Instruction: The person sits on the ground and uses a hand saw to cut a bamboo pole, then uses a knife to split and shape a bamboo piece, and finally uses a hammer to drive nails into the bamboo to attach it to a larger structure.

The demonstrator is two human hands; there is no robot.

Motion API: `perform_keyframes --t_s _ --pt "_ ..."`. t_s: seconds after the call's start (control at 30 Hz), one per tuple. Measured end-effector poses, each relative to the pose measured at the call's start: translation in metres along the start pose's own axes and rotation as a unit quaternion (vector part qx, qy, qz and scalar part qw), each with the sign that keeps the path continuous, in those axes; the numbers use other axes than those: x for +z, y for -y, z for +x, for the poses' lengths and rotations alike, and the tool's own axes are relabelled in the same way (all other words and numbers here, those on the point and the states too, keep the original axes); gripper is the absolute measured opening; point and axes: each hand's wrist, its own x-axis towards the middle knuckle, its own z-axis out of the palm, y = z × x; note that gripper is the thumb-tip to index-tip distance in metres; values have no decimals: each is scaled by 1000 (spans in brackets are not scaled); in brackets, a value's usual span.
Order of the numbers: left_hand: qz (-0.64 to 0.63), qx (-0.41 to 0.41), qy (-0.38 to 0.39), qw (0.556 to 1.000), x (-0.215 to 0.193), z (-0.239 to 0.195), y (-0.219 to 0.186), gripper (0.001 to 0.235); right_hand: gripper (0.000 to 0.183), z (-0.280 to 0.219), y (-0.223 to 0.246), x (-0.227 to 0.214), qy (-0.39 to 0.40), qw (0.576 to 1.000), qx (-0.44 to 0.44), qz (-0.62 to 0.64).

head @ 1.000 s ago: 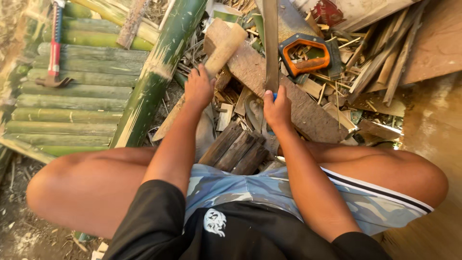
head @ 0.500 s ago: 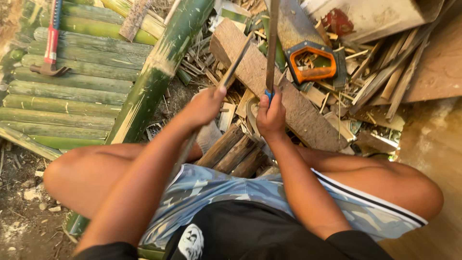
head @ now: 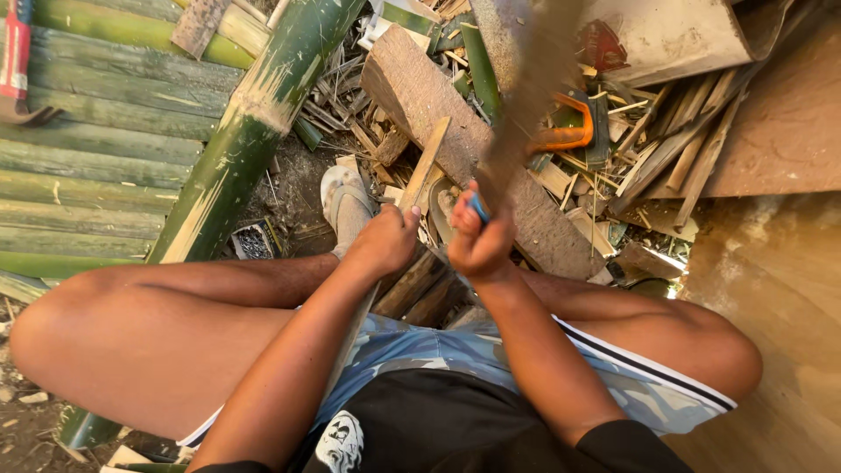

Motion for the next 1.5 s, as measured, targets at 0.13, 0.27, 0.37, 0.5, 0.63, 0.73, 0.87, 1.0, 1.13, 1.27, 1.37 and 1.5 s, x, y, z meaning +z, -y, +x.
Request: perform_keyframes --t_s 0.13,0.27,0.37,0.5,0.63,0.73,0.87,1.0,1.13,1.27,1.37,1.5 --pt "1 15 -5 1000 -1 -6 -11 67 34 -11 -5 0 3 996 -19 -90" --pt "6 9 -21 1000 0 -10 -15 65 34 -13 -3 -1 63 944 118 -302" --pt "8 8 -25 1000 0 -10 -12 64 39 -12 2 -5 47 978 134 -152" --pt "-7 3 -2 1000 0 0 -4 67 52 -13 1 -10 -14 988 -23 149" --pt "-6 17 -4 1000 -2 3 -6 66 49 -12 2 -4 -25 1000 6 8" --pt "29 20 -26 999 3 -13 -11 62 48 -14 10 0 78 940 153 -295" --pt "75 -5 -46 996 4 -19 -19 61 47 3 17 -3 36 980 161 -108" --pt "45 10 -16 999 2 -9 -8 61 48 3 11 -13 -40 979 2 201" --pt "42 23 -15 999 -1 -1 -4 61 39 -6 1 -7 -49 997 -8 64" --pt "75 -22 -34 996 9 -17 -14 56 31 -10 -3 -1 76 938 165 -295" --pt "103 1 -91 991 6 -24 -19 59 32 8 -7 12 57 950 140 -271" --pt "102 8 -85 991 13 -28 -9 54 34 -7 -7 1 87 955 175 -223"
